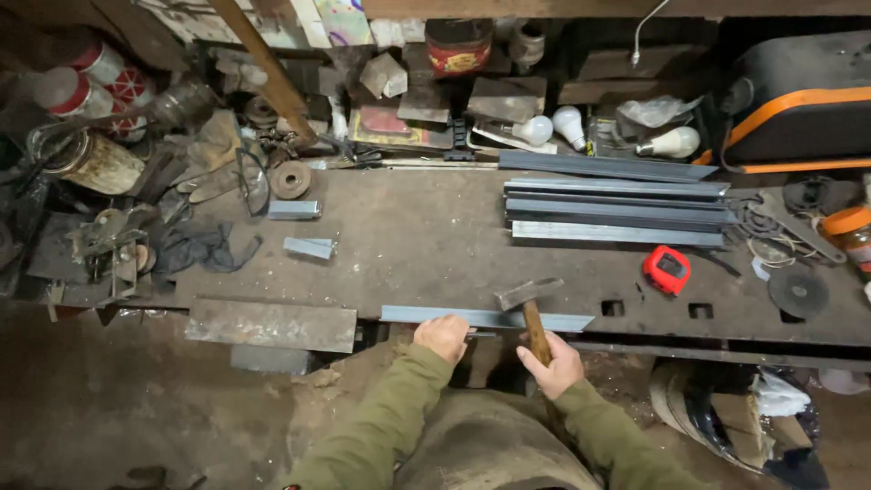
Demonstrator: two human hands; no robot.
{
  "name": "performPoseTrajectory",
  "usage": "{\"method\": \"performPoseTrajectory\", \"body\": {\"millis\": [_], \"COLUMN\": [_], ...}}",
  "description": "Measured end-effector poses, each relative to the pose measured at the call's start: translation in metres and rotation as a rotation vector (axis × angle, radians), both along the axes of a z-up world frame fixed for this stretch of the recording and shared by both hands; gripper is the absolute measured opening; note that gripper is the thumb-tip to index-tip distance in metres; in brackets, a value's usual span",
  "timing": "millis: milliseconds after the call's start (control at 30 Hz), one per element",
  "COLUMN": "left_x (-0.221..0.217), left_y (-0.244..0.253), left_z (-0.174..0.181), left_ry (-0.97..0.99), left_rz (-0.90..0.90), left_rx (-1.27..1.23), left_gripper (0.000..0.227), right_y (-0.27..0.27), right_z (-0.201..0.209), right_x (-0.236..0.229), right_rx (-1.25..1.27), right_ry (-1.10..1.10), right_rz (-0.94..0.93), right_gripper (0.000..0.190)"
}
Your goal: The recorder is marking metal profiles with a pen and using a hammer to adjust or straighten them on a workbench.
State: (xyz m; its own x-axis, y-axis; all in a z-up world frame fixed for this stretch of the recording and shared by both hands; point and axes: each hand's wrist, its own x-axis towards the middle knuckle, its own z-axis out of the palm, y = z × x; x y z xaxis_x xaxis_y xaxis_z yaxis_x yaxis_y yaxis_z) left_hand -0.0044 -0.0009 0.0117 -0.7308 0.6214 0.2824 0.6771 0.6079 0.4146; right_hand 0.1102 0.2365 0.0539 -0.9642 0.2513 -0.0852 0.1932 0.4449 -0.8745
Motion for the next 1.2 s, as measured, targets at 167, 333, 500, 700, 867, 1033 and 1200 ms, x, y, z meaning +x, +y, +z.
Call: {"method": "performPoseTrajectory", "body": {"millis": [167,333,500,700,867,1033,1200], "left_x": [-0.006,-0.01,-0.011,-0.007,-0.009,-0.009,-0.011], "left_y": [-0.018,-0.038,-0.021,0.033,0.038,0.045,0.054], "left_z": [0.049,0.032,0.014,0.025,0.018,0.021,0.011], "left_ry": [-0.178,-0.259,-1.043,-0.941,-0.886,-0.854,-0.948], "left_rz": [-0.008,0.089,0.371,0.163,0.186,0.114,0.157], "left_rx": [0.2,0.424,0.733,0.685,0.716,0.633,0.66], "left_gripper": [0.016,0.016,0.026,0.027,0.024,0.02,0.014], "right_y": [0.004,0.005,0.004,-0.01,-0.014,-0.015,-0.01], "right_z": [-0.034,-0.061,-0.068,-0.04,-0.035,-0.037,-0.04], "right_x": [0.0,0.002,0.002,-0.01,-0.013,-0.012,-0.014], "right_rx": [-0.217,-0.452,-0.421,-0.21,-0.12,-0.052,-0.054], "right_ry": [-0.027,-0.013,0.01,-0.068,-0.057,-0.08,-0.062], "right_rz": [-0.079,-0.147,-0.172,-0.398,-0.47,-0.489,-0.469], "right_gripper": [0.032,0.025,0.022,0.023,0.026,0.026,0.025]}}
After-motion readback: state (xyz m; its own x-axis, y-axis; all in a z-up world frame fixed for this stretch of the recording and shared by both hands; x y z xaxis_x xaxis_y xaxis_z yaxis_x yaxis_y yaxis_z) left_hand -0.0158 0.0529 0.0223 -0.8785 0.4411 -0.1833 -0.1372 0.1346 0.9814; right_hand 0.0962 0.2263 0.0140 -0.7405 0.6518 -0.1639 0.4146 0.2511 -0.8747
